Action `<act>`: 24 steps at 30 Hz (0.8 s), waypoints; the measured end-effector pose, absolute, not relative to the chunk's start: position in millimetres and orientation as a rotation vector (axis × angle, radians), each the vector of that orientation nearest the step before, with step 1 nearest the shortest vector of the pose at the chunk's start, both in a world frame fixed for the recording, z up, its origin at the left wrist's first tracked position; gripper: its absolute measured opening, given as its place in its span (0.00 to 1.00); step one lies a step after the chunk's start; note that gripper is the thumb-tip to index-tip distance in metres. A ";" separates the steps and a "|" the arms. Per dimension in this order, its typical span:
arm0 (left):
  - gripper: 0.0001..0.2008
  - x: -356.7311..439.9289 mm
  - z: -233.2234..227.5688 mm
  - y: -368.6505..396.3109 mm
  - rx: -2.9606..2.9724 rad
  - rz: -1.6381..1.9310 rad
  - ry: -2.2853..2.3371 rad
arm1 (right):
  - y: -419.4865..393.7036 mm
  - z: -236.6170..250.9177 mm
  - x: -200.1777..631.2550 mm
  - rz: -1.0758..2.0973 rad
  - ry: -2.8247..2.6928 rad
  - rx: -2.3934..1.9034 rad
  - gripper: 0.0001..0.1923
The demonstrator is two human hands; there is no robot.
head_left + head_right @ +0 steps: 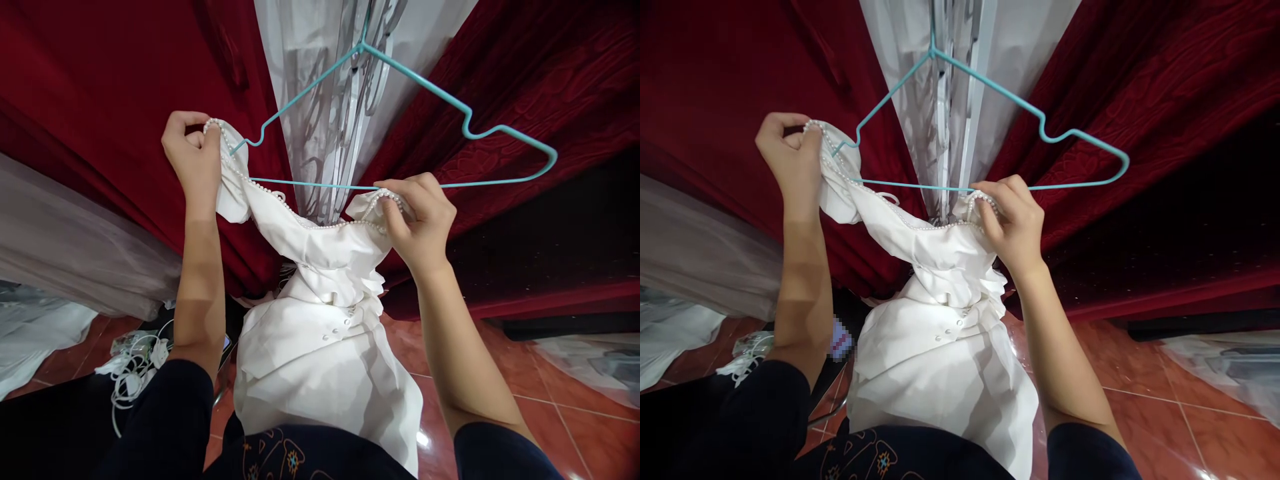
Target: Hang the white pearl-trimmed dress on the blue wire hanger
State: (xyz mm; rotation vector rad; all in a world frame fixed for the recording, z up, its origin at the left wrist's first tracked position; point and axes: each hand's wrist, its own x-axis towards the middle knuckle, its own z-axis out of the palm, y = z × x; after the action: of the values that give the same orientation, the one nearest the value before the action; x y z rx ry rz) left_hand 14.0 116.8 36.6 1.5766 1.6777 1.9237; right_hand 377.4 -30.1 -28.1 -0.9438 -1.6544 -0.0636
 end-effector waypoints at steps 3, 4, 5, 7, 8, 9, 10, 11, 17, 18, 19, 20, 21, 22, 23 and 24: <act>0.27 17.0 44.4 120.7 1.678 1.891 1.646 | -30.4 -29.1 374.7 -0.057 -1.643 -0.953 0.13; 0.29 22.8 48.4 120.1 1.725 1.880 1.636 | -30.5 -29.6 372.8 -0.054 -1.637 -0.967 0.13; 0.32 30.2 52.6 118.1 1.782 1.863 1.618 | -30.6 -30.1 370.7 -0.050 -1.633 -0.976 0.13; 0.34 46.1 59.4 109.2 1.939 1.833 1.496 | -31.1 -30.7 367.1 -0.037 -1.629 -0.977 0.14; 0.34 53.6 61.6 102.0 2.039 1.836 1.382 | -31.5 -30.8 366.0 -0.032 -1.628 -0.972 0.14; 0.34 60.3 62.6 93.2 2.144 1.856 1.257 | -31.9 -30.6 365.5 -0.031 -1.624 -0.968 0.14; 0.33 66.7 62.3 83.0 2.237 1.910 1.141 | -32.2 -30.5 365.7 -0.035 -1.620 -0.965 0.13; 0.32 73.1 60.8 71.8 2.304 1.983 1.049 | -32.3 -30.3 366.5 -0.043 -1.617 -0.961 0.13; 0.11 125.4 26.9 10.4 2.586 1.497 0.920 | -29.1 -32.1 369.9 -0.036 -1.612 -0.961 0.12; 0.11 134.3 19.5 4.6 2.624 1.346 0.929 | -29.2 -32.5 368.8 -0.031 -1.607 -0.962 0.12; 0.13 142.0 13.0 0.2 2.642 1.249 0.955 | -29.8 -32.8 367.3 -0.031 -1.605 -0.959 0.12; 0.14 148.2 7.8 -3.1 2.644 1.198 0.995 | -31.0 -33.2 365.7 -0.038 -1.603 -0.950 0.12; 0.15 152.7 4.4 -5.5 2.629 1.188 1.043 | -32.6 -33.8 364.5 -0.053 -1.600 -0.933 0.13; 0.16 155.6 2.7 -7.4 2.605 1.204 1.080 | -34.4 -34.6 364.1 -0.082 -1.587 -0.911 0.14; 0.15 157.0 2.6 -8.9 2.579 1.226 1.101 | -35.9 -35.6 365.1 -0.129 -1.556 -0.892 0.15; 0.15 157.3 3.5 -10.1 2.559 1.241 1.106 | -37.0 -36.7 368.1 -0.195 -1.493 -0.876 0.16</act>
State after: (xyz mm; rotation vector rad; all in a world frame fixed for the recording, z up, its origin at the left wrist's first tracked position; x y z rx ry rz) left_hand 157.3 -10.1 3.5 2.5588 1.1059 1.2407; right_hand 368.1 -37.0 -36.7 -0.8762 -1.4935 -0.1947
